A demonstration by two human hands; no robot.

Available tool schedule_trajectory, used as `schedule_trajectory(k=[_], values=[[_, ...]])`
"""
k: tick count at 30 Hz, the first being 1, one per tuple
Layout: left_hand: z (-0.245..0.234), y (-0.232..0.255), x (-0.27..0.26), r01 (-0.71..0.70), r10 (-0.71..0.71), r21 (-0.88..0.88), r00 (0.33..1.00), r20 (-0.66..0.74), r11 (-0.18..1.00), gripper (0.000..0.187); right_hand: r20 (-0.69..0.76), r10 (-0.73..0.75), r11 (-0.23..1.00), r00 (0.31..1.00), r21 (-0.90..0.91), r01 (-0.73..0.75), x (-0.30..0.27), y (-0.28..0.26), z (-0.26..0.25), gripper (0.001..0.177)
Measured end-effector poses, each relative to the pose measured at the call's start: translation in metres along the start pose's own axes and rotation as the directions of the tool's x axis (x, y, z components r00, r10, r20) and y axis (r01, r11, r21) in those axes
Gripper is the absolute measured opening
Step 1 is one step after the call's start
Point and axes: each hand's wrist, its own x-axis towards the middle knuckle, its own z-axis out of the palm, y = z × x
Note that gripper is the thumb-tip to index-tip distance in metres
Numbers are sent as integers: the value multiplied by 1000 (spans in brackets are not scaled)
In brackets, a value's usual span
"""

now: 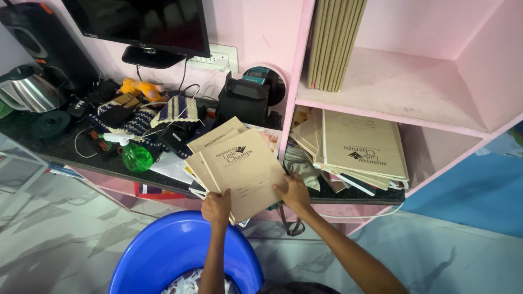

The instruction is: The person organizes a stack of notebooks on a shelf by handling them one by one, flipping through the pages of some, and standing them upright in a neat row.

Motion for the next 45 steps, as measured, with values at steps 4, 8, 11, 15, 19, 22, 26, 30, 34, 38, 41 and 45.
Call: schedule_trajectory(k=[4, 8, 11, 15, 19, 22, 26, 30, 34, 38, 41, 45], values=[[-4, -5, 9, -1, -13, 70, 980, 200, 998, 54, 19, 137, 989, 990, 44, -138, -2, 14, 4, 61], [2, -17, 15, -215, 174, 110, 937, 303, 970, 67, -109, 79, 990, 991, 128, -65, -2, 39, 19, 69], [0, -21, 15, -248, 240, -7, 928, 284, 969, 58, -38, 158, 981, 987, 120, -152, -1, 62, 26, 74], [-5, -25, 5, -131, 248, -326, 904, 350, 936, 43, 490, 267, 682, 829, 512, -522, -8, 71, 20, 54], [-21, -20, -2, 157, 400, -843, 826, 398, 514, 42, 538, 303, 683, 787, 453, -573, -17, 33, -22, 61], [-42, -8, -10, 198, 453, -890, 803, 387, 410, 43, 506, 319, 606, 801, 541, -583, -19, 1, -55, 59], [-65, 17, -17, 214, 524, -927, 775, 354, 310, 46, 407, 110, 509, 907, 761, -403, -13, -13, -82, 62], [-79, 36, -26, 224, 562, -930, 746, 356, 291, 47, 333, 69, 406, 940, 851, -332, -8, -24, -107, 59], [-75, 41, -29, 209, 578, -936, 742, 340, 282, 45, 290, 138, 324, 947, 890, -320, -7, -24, -117, 48], [-68, 41, -31, 200, 575, -928, 737, 354, 315, 42, 202, 92, 318, 975, 922, -222, -10, -14, -118, 43], [-69, 51, -30, 221, 604, -936, 718, 347, 274, 44, 134, 68, 274, 989, 950, -148, -12, -17, -123, 40], [-80, 90, -54, -568, 682, -679, 719, -133, 466, 71, 69, 246, 282, 967, 949, -140, -13, -49, -137, 37]])
